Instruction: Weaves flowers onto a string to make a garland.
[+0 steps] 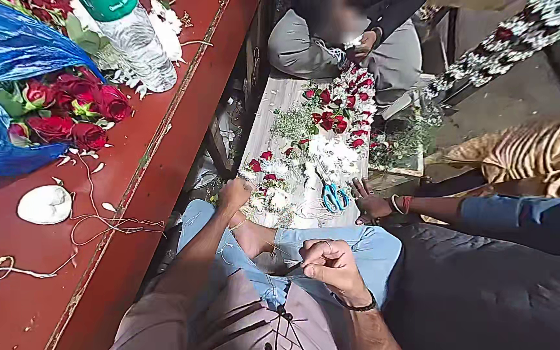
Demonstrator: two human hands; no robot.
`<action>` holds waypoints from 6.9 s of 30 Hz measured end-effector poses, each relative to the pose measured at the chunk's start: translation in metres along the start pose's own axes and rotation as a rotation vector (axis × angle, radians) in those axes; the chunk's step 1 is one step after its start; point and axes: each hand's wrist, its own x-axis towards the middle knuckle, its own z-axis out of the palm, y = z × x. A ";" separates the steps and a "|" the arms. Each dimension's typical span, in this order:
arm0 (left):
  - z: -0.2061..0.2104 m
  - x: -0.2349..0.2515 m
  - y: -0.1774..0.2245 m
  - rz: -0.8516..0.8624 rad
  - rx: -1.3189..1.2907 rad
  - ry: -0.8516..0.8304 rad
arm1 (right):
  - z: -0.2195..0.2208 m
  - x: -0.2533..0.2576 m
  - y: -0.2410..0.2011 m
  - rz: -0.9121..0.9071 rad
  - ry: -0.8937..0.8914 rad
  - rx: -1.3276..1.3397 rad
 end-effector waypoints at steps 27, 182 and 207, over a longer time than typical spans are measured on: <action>-0.111 -0.021 0.086 0.348 -0.600 0.044 | 0.009 0.027 0.026 -0.009 0.315 0.037; -0.033 -0.080 -0.074 0.602 -0.706 -0.407 | -0.029 0.069 -0.172 -0.360 0.404 -0.159; -0.130 -0.150 0.024 0.596 -1.669 -0.198 | -0.051 0.056 -0.015 -0.058 0.637 0.468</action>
